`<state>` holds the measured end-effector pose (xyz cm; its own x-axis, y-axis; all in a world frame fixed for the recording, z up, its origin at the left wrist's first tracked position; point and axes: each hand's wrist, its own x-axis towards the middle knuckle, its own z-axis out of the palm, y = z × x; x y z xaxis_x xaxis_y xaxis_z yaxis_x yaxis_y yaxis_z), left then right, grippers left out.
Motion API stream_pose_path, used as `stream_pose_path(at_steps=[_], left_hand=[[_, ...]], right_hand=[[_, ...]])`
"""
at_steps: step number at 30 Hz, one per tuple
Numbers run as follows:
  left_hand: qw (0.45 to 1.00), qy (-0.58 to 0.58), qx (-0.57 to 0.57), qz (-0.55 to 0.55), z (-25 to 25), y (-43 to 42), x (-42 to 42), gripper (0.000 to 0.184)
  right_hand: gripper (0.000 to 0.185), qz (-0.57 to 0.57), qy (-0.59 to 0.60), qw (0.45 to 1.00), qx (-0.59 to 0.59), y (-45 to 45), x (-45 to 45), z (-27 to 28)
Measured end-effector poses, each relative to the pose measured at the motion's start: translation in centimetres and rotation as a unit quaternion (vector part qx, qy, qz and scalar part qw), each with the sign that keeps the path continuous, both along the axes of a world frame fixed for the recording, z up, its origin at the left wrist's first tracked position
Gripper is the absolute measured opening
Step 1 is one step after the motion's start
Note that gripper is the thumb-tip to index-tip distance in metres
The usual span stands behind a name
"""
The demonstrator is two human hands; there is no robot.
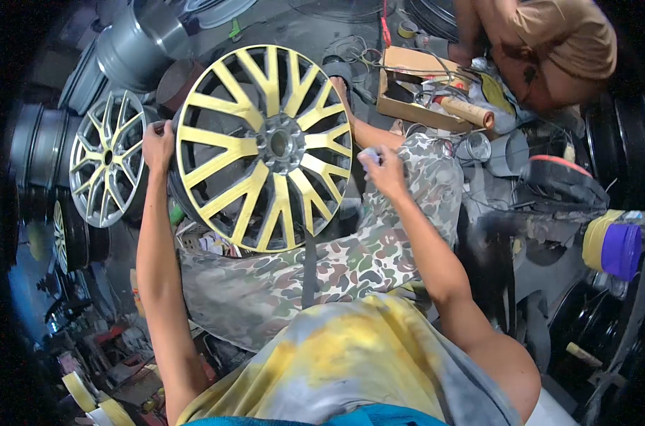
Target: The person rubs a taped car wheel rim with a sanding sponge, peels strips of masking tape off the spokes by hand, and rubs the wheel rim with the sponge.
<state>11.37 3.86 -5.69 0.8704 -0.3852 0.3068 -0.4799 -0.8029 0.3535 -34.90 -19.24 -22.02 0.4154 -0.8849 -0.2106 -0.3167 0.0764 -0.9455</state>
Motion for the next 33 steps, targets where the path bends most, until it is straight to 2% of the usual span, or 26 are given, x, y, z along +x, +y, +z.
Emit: stream_pose_path(at_steps=[2, 3, 4, 6, 8, 10, 11, 14, 16, 19, 22, 23, 24, 28, 30, 33], left_hand=[[0.968, 0.164, -0.141, -0.125, 2.6, -1.3, -0.3, 0.056], [0.874, 0.336, -0.277, -0.217, 5.2, -2.3, -3.6, 0.059], [0.806, 0.446, -0.312, -0.235, 7.6, -3.3, -6.3, 0.059], [0.910, 0.266, -0.218, -0.232, 8.8, -4.2, -9.6, 0.058], [0.871, 0.348, -0.264, -0.226, 9.0, -3.4, -9.8, 0.053], [0.875, 0.350, -0.250, -0.222, 7.9, -2.7, -8.7, 0.048], [0.877, 0.365, -0.256, -0.180, 7.6, -2.3, -8.8, 0.043], [0.875, 0.365, -0.255, -0.191, 6.7, -1.5, -9.5, 0.040], [0.883, 0.330, -0.242, -0.229, 5.7, -1.1, -9.3, 0.042], [0.905, 0.268, -0.181, -0.278, 7.0, -1.0, -11.3, 0.045], [0.911, 0.242, -0.173, -0.286, 7.1, -1.5, -12.3, 0.046], [0.900, 0.279, -0.182, -0.279, 7.3, -1.6, -12.6, 0.053], [0.900, 0.279, -0.186, -0.278, 7.1, -1.8, -12.3, 0.053], [0.907, 0.237, -0.199, -0.285, 6.4, -2.0, -11.2, 0.052], [0.914, 0.179, -0.216, -0.293, 5.6, -2.0, -10.8, 0.051], [0.913, 0.209, -0.219, -0.272, 6.2, -2.2, -11.4, 0.051]], right_hand=[[0.033, 0.089, 0.017, 0.992, -0.090, 0.6, 1.0, -0.9], [0.031, 0.100, 0.020, 0.993, -0.054, 1.3, 1.4, -0.3], [0.031, 0.096, 0.011, 0.994, -0.048, 1.7, 1.8, 0.0], [0.029, 0.123, 0.004, 0.990, -0.068, 2.5, 2.2, 0.3], [0.028, 0.130, -0.009, 0.988, -0.079, 2.5, 2.9, 0.0], [0.028, 0.136, -0.020, 0.985, -0.101, 2.8, 3.3, -0.2], [0.030, 0.129, -0.033, 0.985, -0.108, 2.8, 3.5, -0.1], [0.033, 0.115, -0.085, 0.983, -0.117, 2.8, 6.1, 1.0], [0.034, 0.126, -0.111, 0.978, -0.128, 3.3, 9.3, 4.1], [0.034, 0.133, -0.173, 0.953, -0.208, 4.0, 15.2, 9.9], [0.033, 0.111, -0.259, 0.927, -0.248, 4.6, 20.2, 14.3], [0.032, 0.117, -0.258, 0.922, -0.265, 4.6, 21.1, 15.3], [0.031, 0.126, -0.281, 0.922, -0.235, 4.8, 21.9, 15.8], [0.032, 0.145, -0.227, 0.930, -0.250, 4.7, 23.5, 15.1], [0.030, 0.147, -0.226, 0.917, -0.294, 4.4, 24.2, 15.2], [0.027, 0.147, -0.257, 0.884, -0.361, 3.4, 26.7, 16.9]])
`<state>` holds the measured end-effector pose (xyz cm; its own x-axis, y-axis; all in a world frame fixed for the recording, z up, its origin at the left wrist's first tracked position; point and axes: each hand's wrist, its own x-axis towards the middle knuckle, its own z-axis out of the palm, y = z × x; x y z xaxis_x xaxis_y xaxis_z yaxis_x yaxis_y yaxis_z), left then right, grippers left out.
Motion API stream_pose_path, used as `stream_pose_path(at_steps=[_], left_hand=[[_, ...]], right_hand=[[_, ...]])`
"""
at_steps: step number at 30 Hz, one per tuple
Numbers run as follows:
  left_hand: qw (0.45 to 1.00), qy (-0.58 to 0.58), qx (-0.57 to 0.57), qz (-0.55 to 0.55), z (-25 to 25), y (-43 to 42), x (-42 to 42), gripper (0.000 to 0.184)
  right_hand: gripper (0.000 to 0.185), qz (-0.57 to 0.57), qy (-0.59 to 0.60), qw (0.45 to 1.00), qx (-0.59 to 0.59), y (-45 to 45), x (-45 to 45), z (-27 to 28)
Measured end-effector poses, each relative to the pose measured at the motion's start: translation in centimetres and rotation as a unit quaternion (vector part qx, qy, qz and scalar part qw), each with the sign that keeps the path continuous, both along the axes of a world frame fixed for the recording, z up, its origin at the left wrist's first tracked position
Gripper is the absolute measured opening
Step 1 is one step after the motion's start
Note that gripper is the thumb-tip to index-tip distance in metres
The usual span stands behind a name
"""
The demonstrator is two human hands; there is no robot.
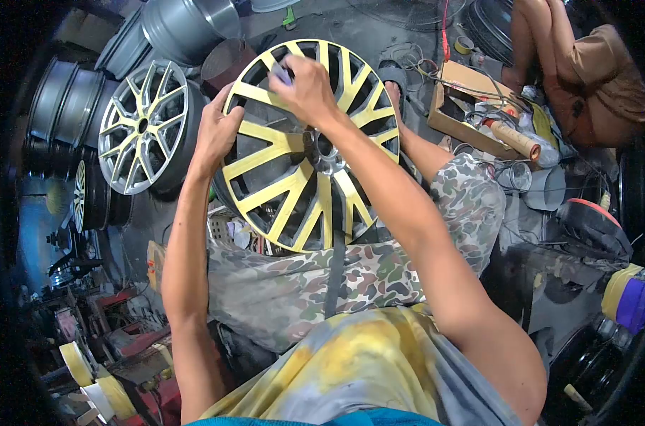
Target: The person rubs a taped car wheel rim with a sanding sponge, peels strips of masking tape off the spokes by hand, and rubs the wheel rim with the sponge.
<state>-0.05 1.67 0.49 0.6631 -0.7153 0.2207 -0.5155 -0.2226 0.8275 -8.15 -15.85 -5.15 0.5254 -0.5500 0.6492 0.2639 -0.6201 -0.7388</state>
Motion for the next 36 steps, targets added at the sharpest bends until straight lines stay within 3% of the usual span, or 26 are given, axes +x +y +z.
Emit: stream_pose_path(at_steps=[5, 7, 13, 16, 23, 25, 31, 33, 36], left_hand=[[0.999, -0.010, 0.030, 0.012, -0.1, -0.2, 0.4, 0.050], [0.999, -0.008, 0.019, 0.024, 0.0, -0.2, 0.2, 0.050], [0.999, -0.026, 0.007, 0.018, -0.2, -0.5, 0.0, 0.050], [0.999, -0.024, 0.014, 0.019, 0.4, -0.7, -0.2, 0.050], [0.999, -0.049, 0.000, 0.023, 0.2, -1.4, -0.9, 0.048], [0.998, -0.031, 0.041, 0.033, 0.8, -1.3, -0.9, 0.048], [0.997, -0.072, 0.009, 0.015, -0.3, -1.4, -0.8, 0.050], [0.996, -0.088, 0.005, 0.014, 0.0, -1.4, -0.9, 0.049], [0.997, -0.077, 0.010, 0.023, 0.5, -1.3, -1.6, 0.050]], right_hand=[[0.028, -0.053, 0.027, 0.997, -0.056, -0.4, -0.4, 0.8], [0.029, 0.014, 0.159, 0.987, 0.006, -0.4, -2.5, 0.7], [0.027, -0.037, 0.096, 0.991, -0.082, -1.4, 1.1, 2.3], [0.027, -0.018, 0.198, 0.978, -0.062, -1.2, -1.5, 1.7], [0.033, -0.074, 0.047, 0.996, -0.033, -1.4, 0.9, 2.7], [0.034, -0.060, 0.053, 0.997, -0.002, -0.6, -0.8, 1.8], [0.033, -0.056, 0.054, 0.996, 0.049, -1.1, 0.7, 3.0], [0.034, -0.085, 0.052, 0.995, 0.007, -0.9, 0.4, 2.7], [0.034, -0.043, 0.112, 0.991, 0.050, -0.8, -1.7, 2.5]])
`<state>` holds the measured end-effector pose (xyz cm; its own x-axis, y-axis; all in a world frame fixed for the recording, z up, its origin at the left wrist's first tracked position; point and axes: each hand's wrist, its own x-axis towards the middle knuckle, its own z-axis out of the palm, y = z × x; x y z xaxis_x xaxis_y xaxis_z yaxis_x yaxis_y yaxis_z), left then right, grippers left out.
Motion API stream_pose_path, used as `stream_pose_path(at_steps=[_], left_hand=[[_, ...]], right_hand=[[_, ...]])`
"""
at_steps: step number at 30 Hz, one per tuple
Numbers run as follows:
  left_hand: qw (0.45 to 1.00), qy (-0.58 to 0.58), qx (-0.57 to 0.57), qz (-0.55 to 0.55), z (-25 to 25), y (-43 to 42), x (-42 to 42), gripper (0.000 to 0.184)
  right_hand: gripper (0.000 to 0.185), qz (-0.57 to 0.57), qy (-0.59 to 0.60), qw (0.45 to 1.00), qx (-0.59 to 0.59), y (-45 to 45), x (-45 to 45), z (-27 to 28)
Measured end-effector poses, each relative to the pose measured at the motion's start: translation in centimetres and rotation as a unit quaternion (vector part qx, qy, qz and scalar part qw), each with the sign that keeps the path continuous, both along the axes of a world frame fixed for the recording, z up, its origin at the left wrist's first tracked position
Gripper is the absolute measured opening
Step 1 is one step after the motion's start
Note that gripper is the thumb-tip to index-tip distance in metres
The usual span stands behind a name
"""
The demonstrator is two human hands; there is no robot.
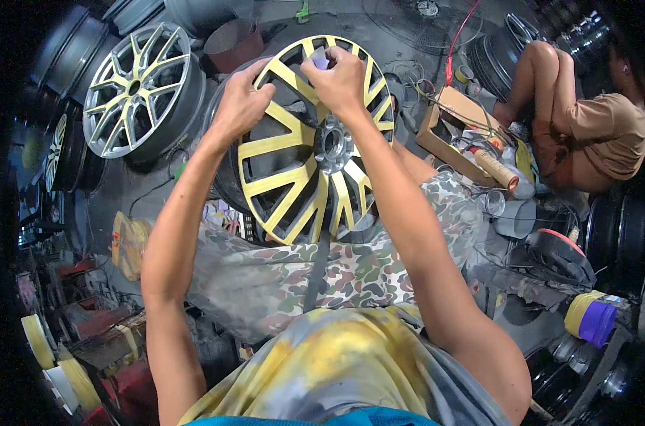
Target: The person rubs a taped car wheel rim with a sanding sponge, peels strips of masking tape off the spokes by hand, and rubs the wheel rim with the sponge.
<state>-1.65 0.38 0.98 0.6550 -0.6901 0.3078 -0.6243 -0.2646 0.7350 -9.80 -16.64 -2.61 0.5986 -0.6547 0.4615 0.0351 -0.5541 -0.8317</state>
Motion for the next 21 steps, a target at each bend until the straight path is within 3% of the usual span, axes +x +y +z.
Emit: stream_pose_path(at_steps=[5, 7, 8, 11, 13, 15, 19, 20, 21], left_hand=[[0.999, 0.042, 0.010, 0.003, 0.4, -0.4, -0.3, 0.048], [1.000, 0.002, -0.006, 0.000, 0.0, -0.5, 0.0, 0.048], [1.000, 0.004, -0.007, 0.002, -0.3, -0.4, 0.1, 0.048], [0.997, -0.066, -0.039, -0.023, -1.2, -0.5, 0.4, 0.050], [0.998, -0.049, -0.035, -0.035, -0.6, -0.5, -0.1, 0.050], [0.999, -0.023, 0.008, -0.030, 0.1, -0.5, 0.2, 0.050], [0.999, -0.028, -0.019, -0.032, -0.6, -0.4, 0.3, 0.050], [0.999, -0.042, -0.014, -0.029, -0.6, -0.3, 0.4, 0.050], [0.998, -0.043, -0.018, -0.047, -0.8, -0.5, 0.7, 0.049]], right_hand=[[0.033, -0.001, 0.000, 1.000, 0.020, -1.1, 1.5, 1.0], [0.033, -0.006, -0.023, 0.997, -0.080, -1.4, 0.8, -0.6], [0.036, 0.028, -0.018, 0.999, 0.017, -1.3, 0.2, -1.4], [0.038, 0.035, -0.008, 0.999, -0.032, -2.7, 1.1, -0.5], [0.039, 0.015, -0.005, 0.998, -0.059, -3.4, 1.7, -1.0], [0.037, 0.070, -0.031, 0.997, 0.007, -3.4, 1.2, -1.4], [0.038, 0.125, -0.005, 0.991, 0.048, -2.7, -0.9, -1.9], [0.039, 0.088, -0.011, 0.994, -0.059, -3.4, -0.5, -1.8], [0.039, 0.072, 0.024, 0.994, -0.082, -4.2, 0.4, -1.2]])
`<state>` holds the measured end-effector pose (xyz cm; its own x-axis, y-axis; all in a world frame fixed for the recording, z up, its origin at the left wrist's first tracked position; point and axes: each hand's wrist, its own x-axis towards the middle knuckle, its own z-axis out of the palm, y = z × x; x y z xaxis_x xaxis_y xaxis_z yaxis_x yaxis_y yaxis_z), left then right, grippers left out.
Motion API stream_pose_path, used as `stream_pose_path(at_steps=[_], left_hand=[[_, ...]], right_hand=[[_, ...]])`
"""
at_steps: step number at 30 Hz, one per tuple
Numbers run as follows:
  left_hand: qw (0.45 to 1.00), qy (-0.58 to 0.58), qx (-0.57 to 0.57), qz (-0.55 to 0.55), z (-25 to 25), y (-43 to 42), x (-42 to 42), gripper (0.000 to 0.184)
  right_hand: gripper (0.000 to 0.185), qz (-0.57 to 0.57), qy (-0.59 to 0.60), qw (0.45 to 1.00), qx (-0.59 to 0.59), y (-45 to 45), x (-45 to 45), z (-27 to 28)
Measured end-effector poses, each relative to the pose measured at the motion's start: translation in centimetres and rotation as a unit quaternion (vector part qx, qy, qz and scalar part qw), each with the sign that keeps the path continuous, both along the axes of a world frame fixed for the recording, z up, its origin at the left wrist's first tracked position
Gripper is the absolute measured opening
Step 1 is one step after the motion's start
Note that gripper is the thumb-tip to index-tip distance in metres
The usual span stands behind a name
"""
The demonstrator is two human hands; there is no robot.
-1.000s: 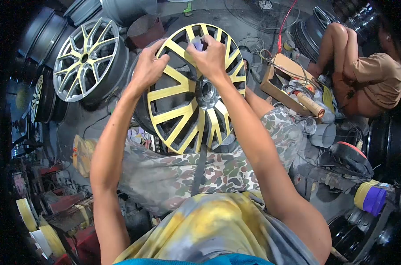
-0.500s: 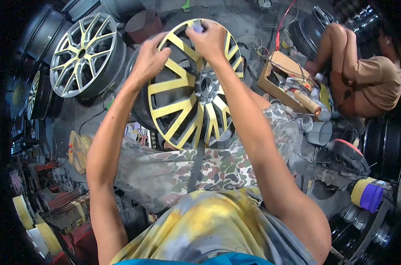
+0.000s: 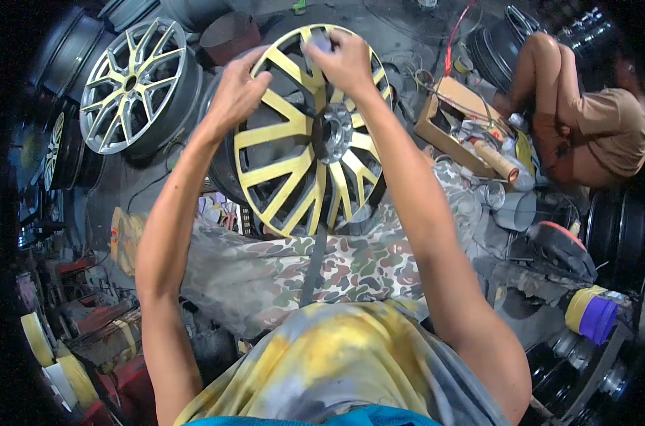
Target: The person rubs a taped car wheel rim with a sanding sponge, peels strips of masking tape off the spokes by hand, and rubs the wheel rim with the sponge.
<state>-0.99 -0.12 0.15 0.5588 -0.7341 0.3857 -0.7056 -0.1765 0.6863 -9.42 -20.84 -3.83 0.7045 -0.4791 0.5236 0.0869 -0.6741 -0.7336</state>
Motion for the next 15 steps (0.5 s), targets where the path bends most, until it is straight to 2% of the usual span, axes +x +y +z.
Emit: stream_pose_path(at_steps=[3, 5, 6, 8, 10, 13, 15], left_hand=[[1.000, 0.009, 0.001, 0.000, -0.1, -0.3, 0.2, 0.049], [1.000, 0.010, -0.001, -0.004, 0.0, -0.3, 0.5, 0.049], [1.000, 0.012, -0.002, -0.003, -0.1, -0.3, 0.5, 0.049], [1.000, 0.000, -0.007, 0.010, -0.2, -0.4, 0.5, 0.049], [1.000, 0.005, 0.006, 0.009, 0.1, -0.3, 0.3, 0.049], [1.000, 0.018, 0.013, 0.004, 0.2, -0.7, 0.4, 0.049], [0.999, 0.034, 0.012, 0.002, 0.3, -0.6, 0.6, 0.049]], right_hand=[[0.040, -0.017, -0.024, 0.998, 0.054, 0.3, 0.7, 1.0], [0.037, 0.028, 0.002, 0.999, -0.032, -0.3, -0.6, 0.0], [0.037, 0.030, 0.003, 0.999, -0.033, -0.1, -1.5, 0.1], [0.037, 0.046, 0.092, 0.993, -0.054, 0.3, -2.9, 0.3], [0.035, 0.051, 0.078, 0.990, -0.103, -0.1, -1.6, 1.6], [0.034, 0.038, 0.030, 0.992, -0.115, -0.1, -0.8, 3.0], [0.032, 0.087, 0.168, 0.973, -0.132, -0.3, -1.6, 3.6]])
